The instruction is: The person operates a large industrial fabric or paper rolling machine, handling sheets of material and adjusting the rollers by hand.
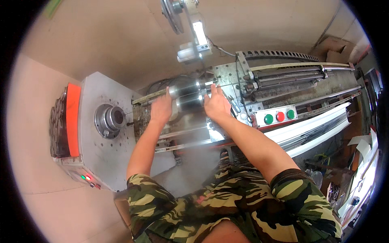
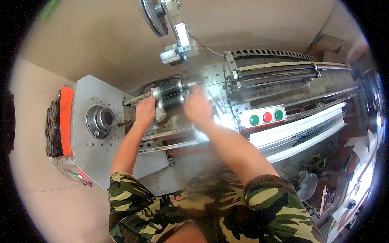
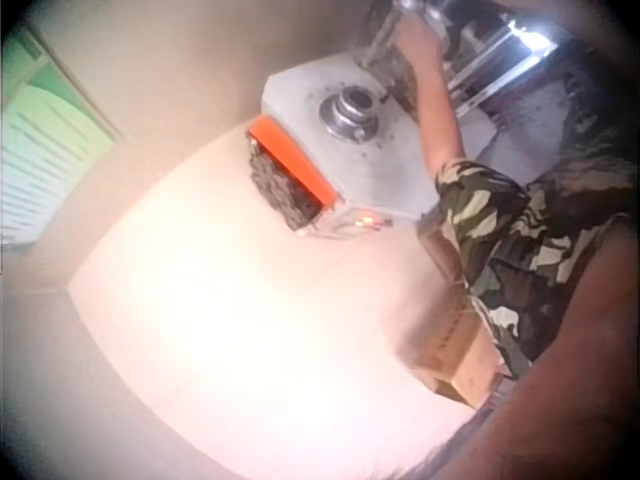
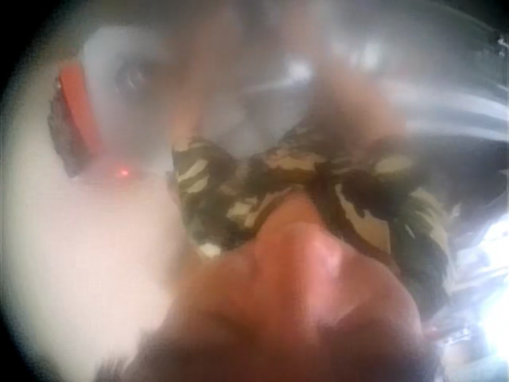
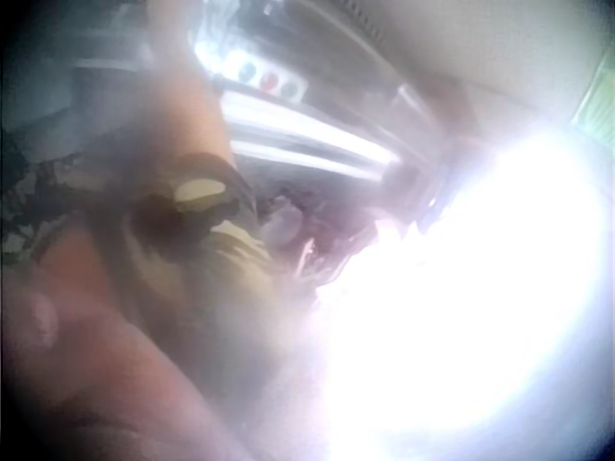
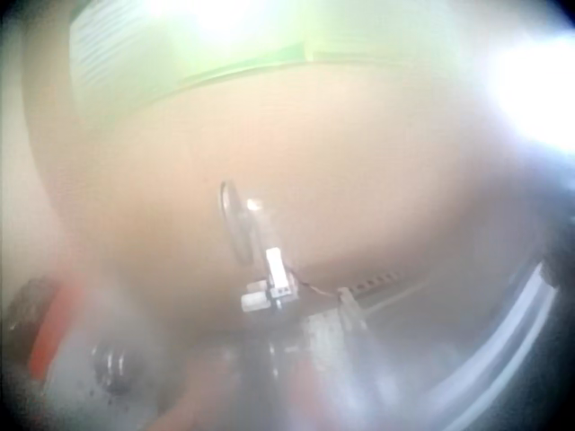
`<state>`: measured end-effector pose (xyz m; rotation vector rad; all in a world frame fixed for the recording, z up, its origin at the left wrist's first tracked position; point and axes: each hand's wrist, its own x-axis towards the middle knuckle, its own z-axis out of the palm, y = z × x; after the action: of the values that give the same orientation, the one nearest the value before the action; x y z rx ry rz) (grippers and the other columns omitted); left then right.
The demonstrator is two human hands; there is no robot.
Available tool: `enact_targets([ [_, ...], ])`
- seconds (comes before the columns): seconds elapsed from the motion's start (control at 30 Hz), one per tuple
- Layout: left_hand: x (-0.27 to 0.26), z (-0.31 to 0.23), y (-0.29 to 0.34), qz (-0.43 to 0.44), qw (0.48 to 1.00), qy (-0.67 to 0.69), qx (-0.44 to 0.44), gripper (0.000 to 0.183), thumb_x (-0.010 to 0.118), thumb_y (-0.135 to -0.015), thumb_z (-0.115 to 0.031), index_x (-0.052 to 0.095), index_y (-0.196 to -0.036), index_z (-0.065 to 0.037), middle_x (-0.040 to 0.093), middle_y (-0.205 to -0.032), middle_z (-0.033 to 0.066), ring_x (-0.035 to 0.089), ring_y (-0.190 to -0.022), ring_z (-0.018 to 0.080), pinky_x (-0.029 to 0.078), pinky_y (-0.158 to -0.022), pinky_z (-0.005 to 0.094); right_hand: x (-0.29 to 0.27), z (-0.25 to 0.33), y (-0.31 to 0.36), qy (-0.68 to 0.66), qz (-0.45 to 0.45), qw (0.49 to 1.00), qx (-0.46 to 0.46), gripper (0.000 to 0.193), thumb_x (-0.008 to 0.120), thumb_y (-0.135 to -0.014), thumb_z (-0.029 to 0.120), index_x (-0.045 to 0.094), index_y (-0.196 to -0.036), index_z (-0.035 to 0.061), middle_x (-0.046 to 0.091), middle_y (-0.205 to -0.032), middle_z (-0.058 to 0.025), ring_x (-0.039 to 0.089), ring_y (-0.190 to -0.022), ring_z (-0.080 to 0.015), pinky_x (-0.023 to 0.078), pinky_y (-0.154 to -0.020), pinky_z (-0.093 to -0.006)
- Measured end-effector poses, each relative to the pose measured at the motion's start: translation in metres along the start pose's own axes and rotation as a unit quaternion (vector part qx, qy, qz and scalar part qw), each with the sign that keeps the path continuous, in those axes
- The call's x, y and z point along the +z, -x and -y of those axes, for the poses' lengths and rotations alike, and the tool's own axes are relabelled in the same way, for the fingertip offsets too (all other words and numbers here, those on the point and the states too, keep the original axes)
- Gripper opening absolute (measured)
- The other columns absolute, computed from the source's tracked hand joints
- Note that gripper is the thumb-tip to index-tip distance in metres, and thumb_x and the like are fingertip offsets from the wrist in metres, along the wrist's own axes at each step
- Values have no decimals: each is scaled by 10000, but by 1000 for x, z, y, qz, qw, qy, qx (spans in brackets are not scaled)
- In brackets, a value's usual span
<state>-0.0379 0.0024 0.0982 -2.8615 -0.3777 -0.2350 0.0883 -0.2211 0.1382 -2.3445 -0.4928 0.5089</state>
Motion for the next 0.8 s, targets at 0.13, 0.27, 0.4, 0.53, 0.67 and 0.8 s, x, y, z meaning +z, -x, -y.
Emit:
enact_targets([
  [0.13, 6, 1, 1, 3, 1000, 8, 0, 653, 522, -869, -70, 383, -1491, 70, 650, -883, 147, 646, -815, 318, 533, -715, 445, 0, -2, 0, 6, -4, 1000, -12, 629, 536, -985, 359, 377, -1525, 77, 363, -1581, -206, 558, -1261, -432, 466, -1035, -514],
  [0.27, 7, -1, -1, 13, 1000, 10, -9, 666, 528, -862, -71, 380, -1497, 62, 657, -880, 167, 646, -809, 331, 529, -716, 453, 5, -6, -2, -1, -17, 1000, -14, 636, 546, -979, 358, 385, -1524, 72, 370, -1576, -211, 555, -1265, -436, 462, -1041, -513],
  [0.4, 14, -2, 2, -22, 1000, 4, -14, 628, 524, -876, -75, 412, -1479, 57, 641, -846, 123, 642, -788, 305, 529, -717, 438, 2, -4, -1, -6, -9, 1000, -8, 644, 553, -976, 361, 385, -1524, 67, 370, -1578, -205, 555, -1262, -441, 461, -1042, -513],
  [0.53, 22, -3, 0, -36, 999, 13, -17, 629, 529, -872, -81, 419, -1477, 47, 641, -858, 119, 639, -806, 300, 523, -718, 441, 4, -6, -3, -7, -19, 1000, -11, 645, 560, -970, 364, 395, -1512, 58, 388, -1565, -208, 559, -1254, -447, 463, -1039, -513],
  [0.67, 24, -7, 1, -40, 999, 22, -25, 623, 536, -866, -81, 433, -1469, 37, 646, -877, 120, 640, -824, 297, 519, -719, 442, 6, -8, -6, -1, -22, 1000, -10, 644, 566, -962, 367, 404, -1503, 58, 384, -1550, -246, 558, -1249, -463, 465, -1037, -515],
  [0.8, 28, -10, -2, -64, 997, 25, -22, 612, 552, -855, -81, 459, -1449, 37, 644, -873, 122, 634, -814, 296, 508, -706, 435, 13, -15, -10, 26, -58, 998, -21, 658, 575, -954, 381, 403, -1508, 72, 343, -1558, -285, 551, -1251, -476, 465, -1039, -516],
])
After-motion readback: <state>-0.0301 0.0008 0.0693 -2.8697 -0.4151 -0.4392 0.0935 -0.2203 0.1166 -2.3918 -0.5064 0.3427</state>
